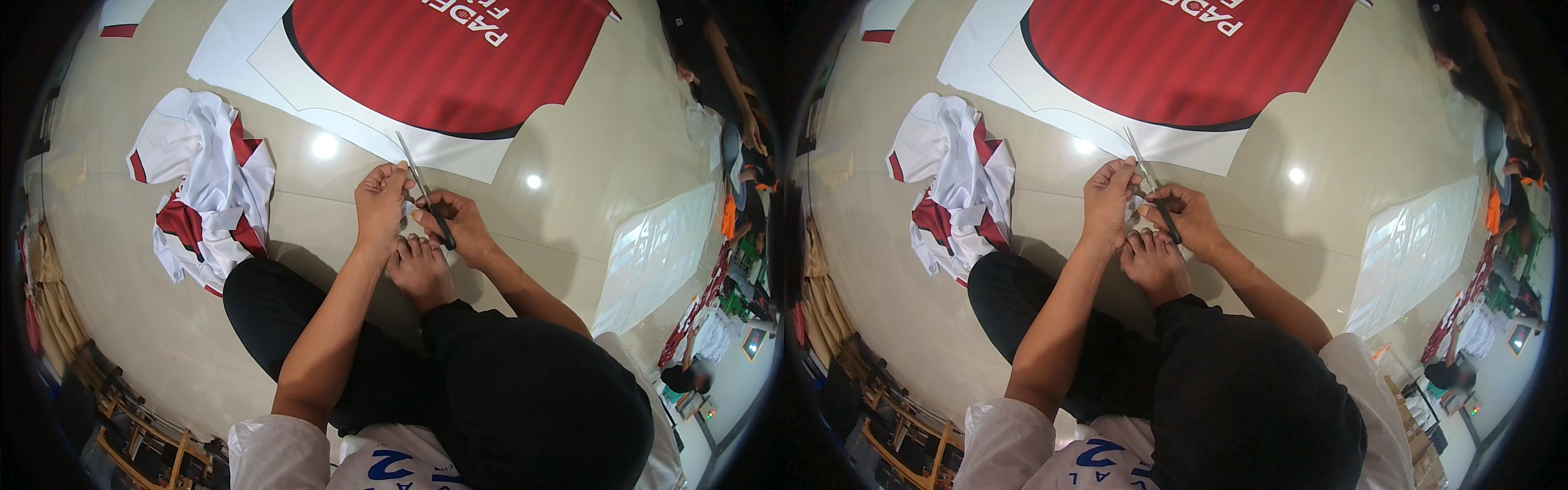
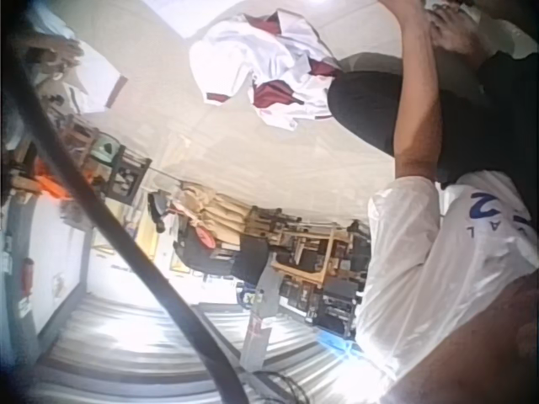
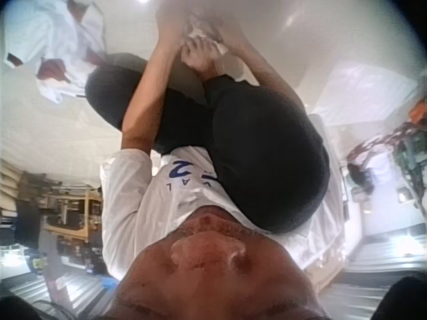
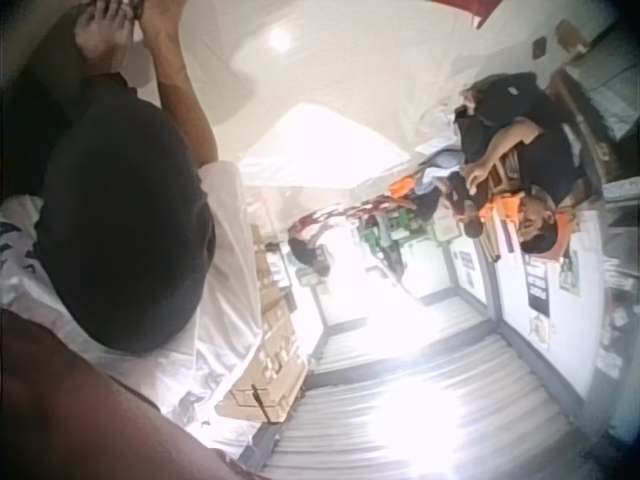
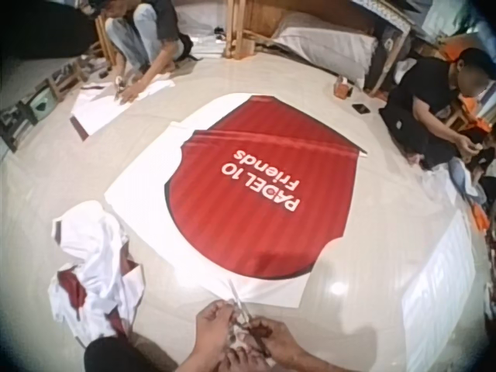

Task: The person lays a red and white jersey flat on the floor and uses scissors to cut along the seam line, separating the white side panel from the red main body. The person continues cutting around the curved shoulder and side edges to remove the panel completely.

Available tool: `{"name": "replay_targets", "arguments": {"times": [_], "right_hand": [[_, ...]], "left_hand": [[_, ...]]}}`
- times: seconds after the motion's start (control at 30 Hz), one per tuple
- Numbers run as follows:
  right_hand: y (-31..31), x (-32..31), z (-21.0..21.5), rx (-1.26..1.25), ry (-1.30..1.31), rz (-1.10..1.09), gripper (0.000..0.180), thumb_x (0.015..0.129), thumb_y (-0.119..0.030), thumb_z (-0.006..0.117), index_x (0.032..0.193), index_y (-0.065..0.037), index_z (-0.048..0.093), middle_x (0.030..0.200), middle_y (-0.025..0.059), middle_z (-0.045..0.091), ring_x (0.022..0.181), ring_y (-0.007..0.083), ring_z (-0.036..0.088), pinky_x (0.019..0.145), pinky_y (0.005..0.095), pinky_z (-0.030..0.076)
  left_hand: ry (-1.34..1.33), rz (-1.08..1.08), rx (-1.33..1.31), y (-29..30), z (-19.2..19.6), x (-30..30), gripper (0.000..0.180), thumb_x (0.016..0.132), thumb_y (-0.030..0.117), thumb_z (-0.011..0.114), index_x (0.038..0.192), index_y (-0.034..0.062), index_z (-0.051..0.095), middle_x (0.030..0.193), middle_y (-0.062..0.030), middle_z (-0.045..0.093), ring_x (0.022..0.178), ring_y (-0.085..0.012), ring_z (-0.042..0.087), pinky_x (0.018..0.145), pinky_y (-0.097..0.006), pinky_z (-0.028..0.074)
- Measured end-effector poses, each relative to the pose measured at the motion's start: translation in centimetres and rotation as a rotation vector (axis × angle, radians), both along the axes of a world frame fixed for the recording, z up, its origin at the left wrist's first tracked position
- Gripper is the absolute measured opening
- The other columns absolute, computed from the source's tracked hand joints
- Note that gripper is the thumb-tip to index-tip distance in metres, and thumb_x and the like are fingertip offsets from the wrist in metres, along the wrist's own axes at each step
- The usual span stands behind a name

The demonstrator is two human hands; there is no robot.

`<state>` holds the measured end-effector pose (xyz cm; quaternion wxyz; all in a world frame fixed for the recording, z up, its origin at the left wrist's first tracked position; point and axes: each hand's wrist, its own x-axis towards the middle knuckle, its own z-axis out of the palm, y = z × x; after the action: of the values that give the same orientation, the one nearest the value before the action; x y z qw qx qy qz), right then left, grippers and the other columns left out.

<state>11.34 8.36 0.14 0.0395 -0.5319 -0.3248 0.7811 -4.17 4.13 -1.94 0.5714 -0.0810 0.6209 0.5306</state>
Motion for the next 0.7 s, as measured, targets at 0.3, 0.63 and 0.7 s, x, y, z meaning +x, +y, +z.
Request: {"name": "replay_targets", "arguments": {"times": [0.3,0.63,0.7], "right_hand": [[0.8,0.0,0.1,0.009,0.011,0.034,0.03,0.096,-0.017,0.083,0.115,0.0,0.069,0.083,0.0021,0.065,0.062,0.0085,0.058,0.056,0.0254,0.048],[1.3,-0.1,-0.2,0.002,0.025,0.04,0.032,0.095,-0.018,0.084,0.116,0.001,0.068,0.082,0.0023,0.064,0.063,0.0091,0.058,0.058,0.0253,0.048],[1.3,-0.1,-0.2,-0.001,0.018,0.039,0.032,0.095,-0.017,0.083,0.116,0.002,0.068,0.081,0.0021,0.064,0.062,0.0091,0.057,0.057,0.0252,0.048]], "left_hand": [[-0.02,0.008,0.042,-0.3,-0.2,-0.1,0.018,0.101,0.026,0.077,0.098,0.0093,0.069,0.084,0.0015,0.067,0.069,-0.004,0.048,0.064,-0.021,0.038],[-0.002,0.006,0.026,-0.1,-0.1,0.0,0.017,0.101,0.024,0.077,0.099,0.0101,0.069,0.085,0.0005,0.069,0.068,-0.0031,0.049,0.062,-0.021,0.039],[0.002,0.001,0.034,-0.2,-0.3,0.0,0.016,0.101,0.024,0.077,0.099,0.0104,0.069,0.085,0.0004,0.07,0.067,-0.003,0.049,0.062,-0.021,0.039]]}}
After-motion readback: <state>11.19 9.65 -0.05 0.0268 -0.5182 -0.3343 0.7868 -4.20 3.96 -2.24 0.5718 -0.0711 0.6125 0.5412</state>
